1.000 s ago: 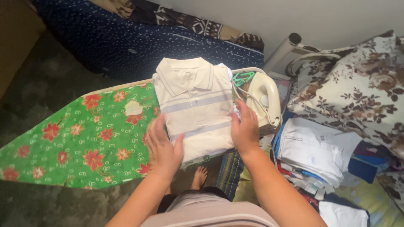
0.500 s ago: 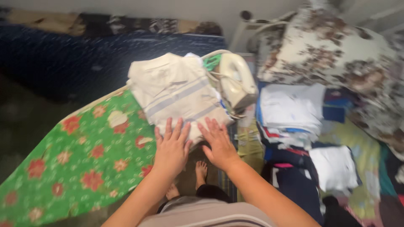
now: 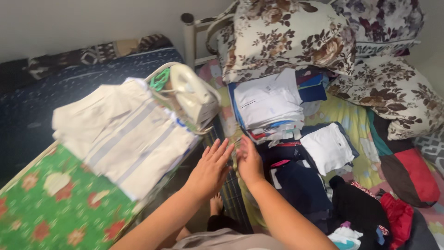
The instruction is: The person picks up clothing items from a bed, folds them on an ironing board, and then places the folded stacks into a closet shelf.
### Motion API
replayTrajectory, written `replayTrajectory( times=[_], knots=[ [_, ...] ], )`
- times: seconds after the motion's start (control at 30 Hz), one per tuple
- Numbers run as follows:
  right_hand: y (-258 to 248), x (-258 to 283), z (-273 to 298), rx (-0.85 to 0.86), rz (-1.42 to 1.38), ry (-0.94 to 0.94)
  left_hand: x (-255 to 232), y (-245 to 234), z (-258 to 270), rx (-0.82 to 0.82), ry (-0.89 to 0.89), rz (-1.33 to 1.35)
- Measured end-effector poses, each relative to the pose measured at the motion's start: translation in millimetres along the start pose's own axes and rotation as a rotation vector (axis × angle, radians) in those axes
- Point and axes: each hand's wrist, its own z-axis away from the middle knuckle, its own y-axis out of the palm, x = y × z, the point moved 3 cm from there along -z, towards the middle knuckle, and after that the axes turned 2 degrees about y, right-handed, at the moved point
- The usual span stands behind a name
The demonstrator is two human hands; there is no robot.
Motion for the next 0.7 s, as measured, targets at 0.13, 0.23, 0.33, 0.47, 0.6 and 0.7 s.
replayTrajectory(
  times=[0.13, 0.23, 0.33, 0.47, 0.6, 0.7],
  knots=[
    [34, -134, -29, 0.016, -0.471, 0.636, 3, 40, -43, 0.012, -0.101, 0.057],
    [65, -226, -53, 0.026, -0.806, 0.958, 13, 67, -73, 0.039, -0.185, 0.085],
    [93, -299, -77, 0.02, -0.993, 1.175, 24, 93, -94, 0.064, -0.258, 0.1],
    [123, -349, -109, 0.005, -1.254, 1.38, 47, 115, -112, 0.037, -0.353, 0.12],
    [140, -368, -126, -0.01, -1.154, 1.448, 61, 132, -122, 0.032, -0.427, 0.119],
    [144, -361, -131, -0.087, -1.173, 1.504, 69, 140, -130, 0.034, -0.425, 0.094]
  ],
)
